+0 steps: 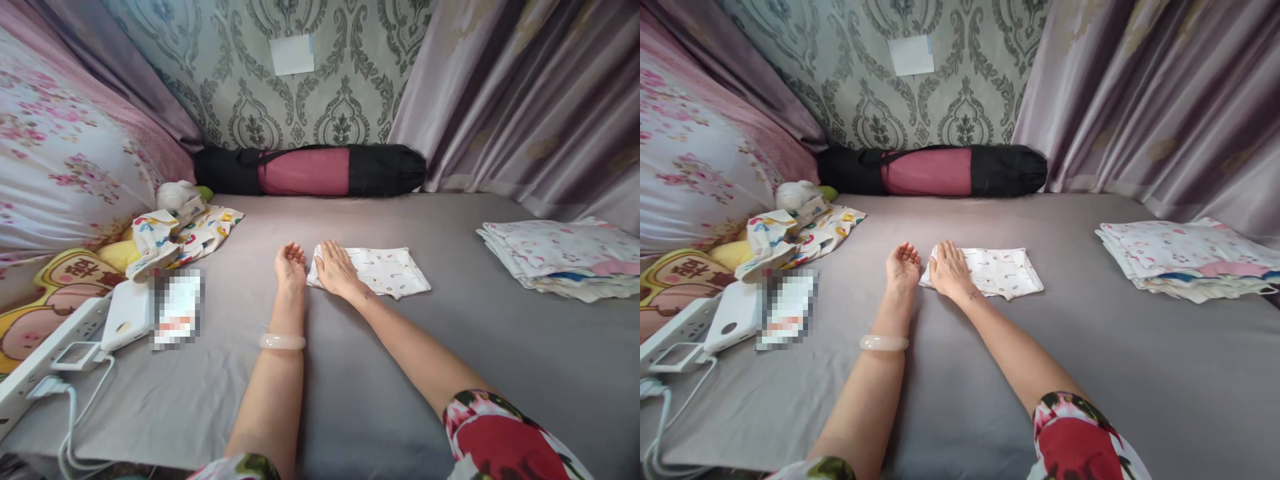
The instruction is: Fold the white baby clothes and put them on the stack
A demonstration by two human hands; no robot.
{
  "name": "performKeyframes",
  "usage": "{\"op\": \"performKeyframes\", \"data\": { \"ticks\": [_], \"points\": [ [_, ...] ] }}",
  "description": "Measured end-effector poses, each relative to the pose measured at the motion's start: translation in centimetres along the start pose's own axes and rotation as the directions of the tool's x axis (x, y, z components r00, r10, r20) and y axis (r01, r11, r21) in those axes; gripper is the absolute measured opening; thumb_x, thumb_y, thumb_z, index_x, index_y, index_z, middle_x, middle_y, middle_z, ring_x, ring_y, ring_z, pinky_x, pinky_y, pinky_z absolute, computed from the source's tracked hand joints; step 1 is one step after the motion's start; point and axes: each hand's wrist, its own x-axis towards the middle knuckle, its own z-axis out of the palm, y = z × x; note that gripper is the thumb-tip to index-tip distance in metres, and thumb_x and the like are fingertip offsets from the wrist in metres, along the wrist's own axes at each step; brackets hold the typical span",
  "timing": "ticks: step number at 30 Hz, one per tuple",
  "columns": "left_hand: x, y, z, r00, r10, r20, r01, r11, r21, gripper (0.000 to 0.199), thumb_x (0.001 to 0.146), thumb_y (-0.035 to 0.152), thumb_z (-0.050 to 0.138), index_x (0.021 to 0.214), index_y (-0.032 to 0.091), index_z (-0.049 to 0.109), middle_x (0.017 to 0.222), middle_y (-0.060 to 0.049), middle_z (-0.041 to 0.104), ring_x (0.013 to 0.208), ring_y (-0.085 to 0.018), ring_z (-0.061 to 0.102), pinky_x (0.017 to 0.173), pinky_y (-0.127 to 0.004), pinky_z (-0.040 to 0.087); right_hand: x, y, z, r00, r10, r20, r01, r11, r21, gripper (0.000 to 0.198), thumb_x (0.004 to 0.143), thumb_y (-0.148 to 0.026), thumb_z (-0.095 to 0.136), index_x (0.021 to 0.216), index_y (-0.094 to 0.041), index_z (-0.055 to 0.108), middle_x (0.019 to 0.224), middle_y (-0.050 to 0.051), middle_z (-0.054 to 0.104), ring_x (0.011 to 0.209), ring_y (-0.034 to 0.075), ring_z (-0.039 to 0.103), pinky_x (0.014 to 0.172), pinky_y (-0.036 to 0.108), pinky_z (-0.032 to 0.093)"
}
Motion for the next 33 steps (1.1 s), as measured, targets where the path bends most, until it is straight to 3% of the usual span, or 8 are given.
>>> {"op": "performKeyframes", "data": {
  "ticks": [4,7,15,18,21,26,30,33],
  "points": [
    [-0.2,-1.0,0.3,0.987,0.090,0.131,-0.107,0.986,0.124,0.014,0.079,0.028,0.055,0.076,0.015,0.059,0.065,0.001,0.061,0.055,-0.007,0.057,0.056,-0.019,0.040,-1.5,2.1,-1.4,0.999,0.005,-0.041,-0.008,0.997,-0.081,0.056,0.099,-0.031,0.025,0.145,-0.001,0.035,0.152,0.017,0.031,0.142,0.027,0.022,0.117,0.043,0.012],
    [-0.5,-1.8,0.5,0.946,0.175,0.271,-0.247,0.934,0.259,0.023,0.077,0.037,0.060,0.082,0.015,0.061,0.072,-0.002,0.064,0.061,-0.010,0.061,0.058,-0.021,0.042,-2.4,3.6,-1.7,1.000,0.007,-0.020,-0.009,0.992,-0.129,0.056,0.099,-0.031,0.024,0.144,0.000,0.036,0.151,0.018,0.032,0.142,0.028,0.023,0.117,0.045,0.011],
    [-1.8,-3.6,0.8,0.795,0.219,0.566,-0.561,0.620,0.548,0.026,0.086,0.035,0.053,0.102,0.015,0.060,0.094,-0.009,0.068,0.082,-0.016,0.066,0.069,-0.026,0.050,-2.6,4.0,-1.1,1.000,0.028,-0.010,-0.029,0.997,-0.075,0.055,0.098,-0.031,0.024,0.144,-0.003,0.038,0.151,0.016,0.035,0.142,0.027,0.023,0.117,0.046,0.012],
    [-1.6,-4.5,0.6,0.725,0.201,0.659,-0.670,0.427,0.607,0.024,0.089,0.027,0.049,0.106,0.015,0.060,0.098,-0.010,0.069,0.089,-0.018,0.066,0.078,-0.030,0.051,-2.4,5.1,-1.8,1.000,0.009,0.004,-0.009,1.000,0.027,0.056,0.099,-0.032,0.021,0.145,-0.003,0.036,0.152,0.015,0.033,0.142,0.025,0.024,0.117,0.043,0.016],
    [-1.5,-5.4,0.4,0.619,0.165,0.768,-0.785,0.154,0.600,0.026,0.090,0.022,0.045,0.112,0.018,0.060,0.107,-0.010,0.069,0.101,-0.019,0.064,0.088,-0.033,0.050,-2.6,7.3,-2.7,0.998,0.060,-0.033,-0.058,0.996,0.073,0.055,0.098,-0.029,0.020,0.145,-0.005,0.034,0.152,0.015,0.032,0.142,0.024,0.025,0.116,0.041,0.021],
    [-2.4,-6.5,0.2,0.459,-0.078,0.885,-0.867,-0.259,0.426,0.036,0.093,0.020,0.039,0.126,0.015,0.053,0.127,-0.013,0.061,0.124,-0.024,0.052,0.105,-0.042,0.040,-4.2,10.5,-3.2,0.996,0.068,-0.064,-0.070,0.997,-0.020,0.053,0.097,-0.028,0.023,0.145,-0.008,0.036,0.150,0.014,0.037,0.142,0.025,0.025,0.116,0.047,0.019],
    [-3.4,-7.4,0.5,0.484,-0.223,0.846,-0.812,-0.476,0.339,0.041,0.098,0.029,0.034,0.134,0.014,0.047,0.141,-0.012,0.051,0.137,-0.027,0.038,0.112,-0.048,0.029,-5.3,10.7,-2.6,0.999,-0.017,-0.049,0.011,0.994,-0.106,0.053,0.098,-0.030,0.021,0.144,-0.008,0.038,0.149,0.013,0.039,0.140,0.024,0.029,0.116,0.044,0.018],
    [-3.7,-7.7,0.7,0.506,-0.263,0.821,-0.783,-0.540,0.310,0.043,0.099,0.032,0.031,0.136,0.015,0.046,0.143,-0.010,0.049,0.137,-0.026,0.037,0.113,-0.047,0.027,-5.4,10.3,-2.3,0.997,-0.021,-0.068,0.013,0.991,-0.130,0.054,0.099,-0.031,0.021,0.144,-0.009,0.039,0.149,0.012,0.039,0.140,0.024,0.030,0.116,0.043,0.017]
  ]
}}
